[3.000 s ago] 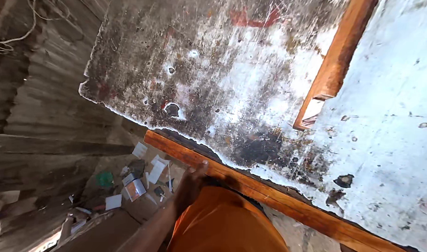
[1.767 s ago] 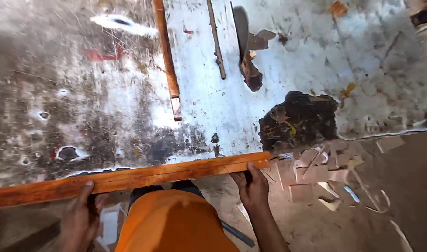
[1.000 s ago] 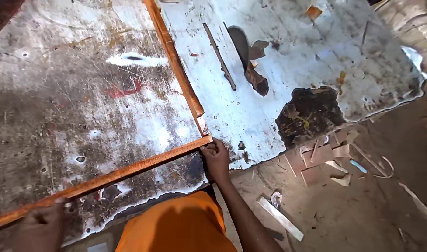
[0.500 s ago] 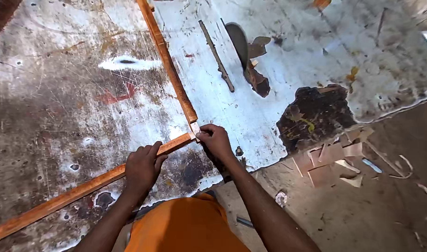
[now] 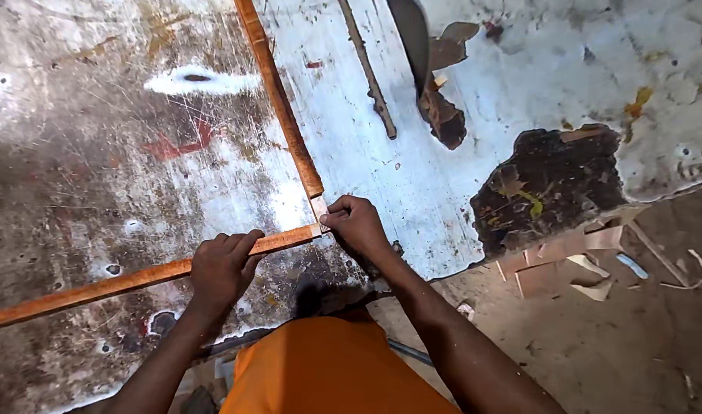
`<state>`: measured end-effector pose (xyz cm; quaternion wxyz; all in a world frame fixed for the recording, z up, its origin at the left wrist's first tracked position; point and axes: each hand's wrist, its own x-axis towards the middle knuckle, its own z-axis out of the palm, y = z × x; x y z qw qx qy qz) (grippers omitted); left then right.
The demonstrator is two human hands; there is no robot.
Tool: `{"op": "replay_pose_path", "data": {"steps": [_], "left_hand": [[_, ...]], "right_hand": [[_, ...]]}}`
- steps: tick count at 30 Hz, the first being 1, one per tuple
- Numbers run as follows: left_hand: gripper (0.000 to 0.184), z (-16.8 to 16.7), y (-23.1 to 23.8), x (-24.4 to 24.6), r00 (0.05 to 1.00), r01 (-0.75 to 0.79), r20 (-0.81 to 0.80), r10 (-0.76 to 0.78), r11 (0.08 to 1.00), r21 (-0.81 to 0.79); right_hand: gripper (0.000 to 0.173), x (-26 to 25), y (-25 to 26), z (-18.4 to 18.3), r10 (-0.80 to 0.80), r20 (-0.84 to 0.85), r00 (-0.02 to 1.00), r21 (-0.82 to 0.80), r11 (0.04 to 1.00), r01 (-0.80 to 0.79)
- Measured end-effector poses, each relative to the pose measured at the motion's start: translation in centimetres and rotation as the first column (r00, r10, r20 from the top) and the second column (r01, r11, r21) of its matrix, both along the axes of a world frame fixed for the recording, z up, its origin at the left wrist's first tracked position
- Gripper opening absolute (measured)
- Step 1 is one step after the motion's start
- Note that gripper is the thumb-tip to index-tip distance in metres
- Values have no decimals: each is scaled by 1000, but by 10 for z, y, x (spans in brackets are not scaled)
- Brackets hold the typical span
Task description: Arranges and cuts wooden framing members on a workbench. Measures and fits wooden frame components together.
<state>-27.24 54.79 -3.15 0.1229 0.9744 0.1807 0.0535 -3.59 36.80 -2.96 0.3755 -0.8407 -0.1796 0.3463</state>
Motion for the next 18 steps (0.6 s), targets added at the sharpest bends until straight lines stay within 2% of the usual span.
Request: {"op": "replay_pose_path", "data": {"steps": [11, 15, 18], "left_hand": [[45, 1, -1, 7, 996, -32, -79, 31, 999, -6], [43, -7, 3, 7, 997, -36, -71, 38, 999, 33], [40, -9, 2, 5, 997, -39, -71, 43, 998, 52]], "right_hand": [[18, -9, 6, -3, -118, 62, 991, 40, 992, 116], [18, -7, 5, -6, -104, 69, 992, 98, 990, 97], [19, 0, -1, -5, -29, 7, 1000, 115, 993, 28]]}}
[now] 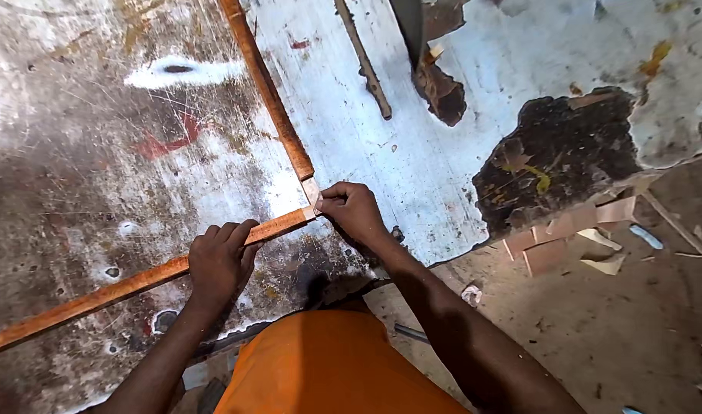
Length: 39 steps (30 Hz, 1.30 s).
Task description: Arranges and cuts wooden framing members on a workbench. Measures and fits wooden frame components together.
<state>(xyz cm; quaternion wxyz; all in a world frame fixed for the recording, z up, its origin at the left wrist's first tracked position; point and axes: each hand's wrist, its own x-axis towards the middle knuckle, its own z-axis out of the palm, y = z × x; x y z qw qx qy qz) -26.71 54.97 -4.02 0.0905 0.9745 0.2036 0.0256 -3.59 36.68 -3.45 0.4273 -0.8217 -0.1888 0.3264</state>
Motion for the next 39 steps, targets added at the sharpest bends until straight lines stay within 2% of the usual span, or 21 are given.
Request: {"op": "replay_pose_path", "data": {"steps": [5, 7, 10, 12, 16, 19, 28, 34, 39], "left_hand": [[31, 20, -13, 19, 991, -25, -130, 21, 999, -31], [34, 26, -23, 33, 983, -7, -185, -5, 998, -63], [51, 18, -29, 52, 982, 89, -158, -99, 994, -70], [60, 13, -38, 70, 984, 95, -144, -104, 993, -65], [46, 5, -58, 96, 990, -8, -140, 6, 1000, -13], [50, 4, -59, 103, 992, -33, -124, 31, 999, -15], [46, -5, -64, 108, 994, -62, -83, 66, 997, 56], [49, -8, -63, 112, 992, -99, -68, 103, 993, 62], [49, -12, -63, 111, 993, -112, -16, 114, 989, 97]], "right_hand": [[19, 4, 3, 3, 34, -6, 999, -66, 997, -34], [20, 6, 3, 3, 54, 6, 998, -97, 994, -54], [21, 11, 3, 2, 84, -2, 996, -119, 989, -84], [20, 12, 2, 1, 88, -8, 996, -122, 989, -88], [21, 10, 1, -1, 68, 2, 998, -110, 992, -67], [18, 7, 1, -4, 42, 21, 999, -91, 995, -40], [14, 4, 5, -3, 15, -11, 1000, -129, 992, -16], [11, -1, 9, -6, -38, 50, 998, -85, 995, 43], [11, 3, 10, -6, -3, 75, 997, -60, 998, 8]]}}
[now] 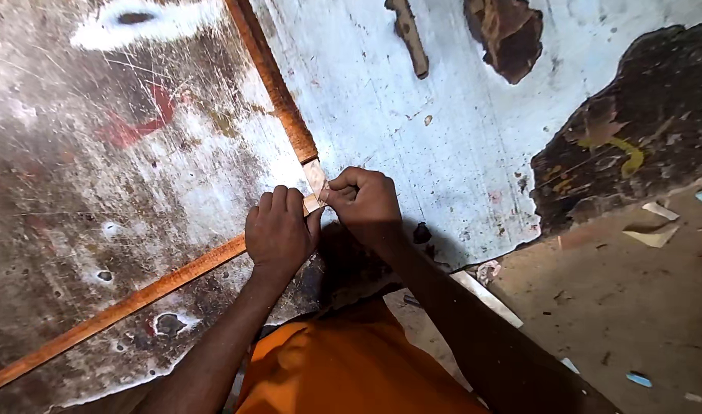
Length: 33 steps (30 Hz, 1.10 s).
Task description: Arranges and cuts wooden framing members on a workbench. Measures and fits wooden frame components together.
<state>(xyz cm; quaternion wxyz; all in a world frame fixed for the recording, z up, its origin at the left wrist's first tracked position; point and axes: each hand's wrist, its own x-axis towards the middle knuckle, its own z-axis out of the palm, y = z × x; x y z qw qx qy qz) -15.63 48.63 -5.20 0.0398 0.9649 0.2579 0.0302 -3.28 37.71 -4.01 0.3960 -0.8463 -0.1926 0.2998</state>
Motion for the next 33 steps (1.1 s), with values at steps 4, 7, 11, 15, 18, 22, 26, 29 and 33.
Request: {"op": "replay_pose_path", "data": {"steps": [4, 7, 11, 15, 18, 22, 26, 29, 33], "left_hand": [[46, 0, 1, 0, 1000, 10, 14, -10, 1000, -13], [45, 0, 2, 0, 1000, 27, 15, -26, 1000, -17], [30, 0, 0, -1, 999, 34, 40, -34, 999, 9], [32, -1, 1, -1, 998, 39, 53, -40, 999, 20], [40, 3, 1, 0, 999, 38, 20, -38, 999, -11], [44, 14, 5, -5, 997, 59, -49, -66, 987, -147], [67, 57, 41, -71, 994, -27, -112, -11, 943, -332], [72, 67, 88, -160, 947, -280, -218, 235, 939, -202], [46, 80, 98, -214, 894, -421, -274, 354, 873, -247]], "right_hand": [[12, 6, -1, 3, 51, -6, 999, -3, 999, -52], [11, 5, 0, 3, 48, 23, 999, 2, 999, -48], [11, 6, -2, 2, 96, 104, 990, 18, 995, -98], [13, 17, 8, 8, 127, 25, 992, -65, 990, -125], [13, 14, 11, 17, 119, -45, 992, -134, 983, -124], [17, 5, -2, 5, 42, -82, 996, 26, 999, -40], [34, -11, -28, -3, -75, -222, 972, 283, 949, 138], [30, -27, -66, -3, -98, -253, 963, 303, 937, 175], [23, -37, -118, 4, 42, -285, 958, 256, 966, 34]]}}
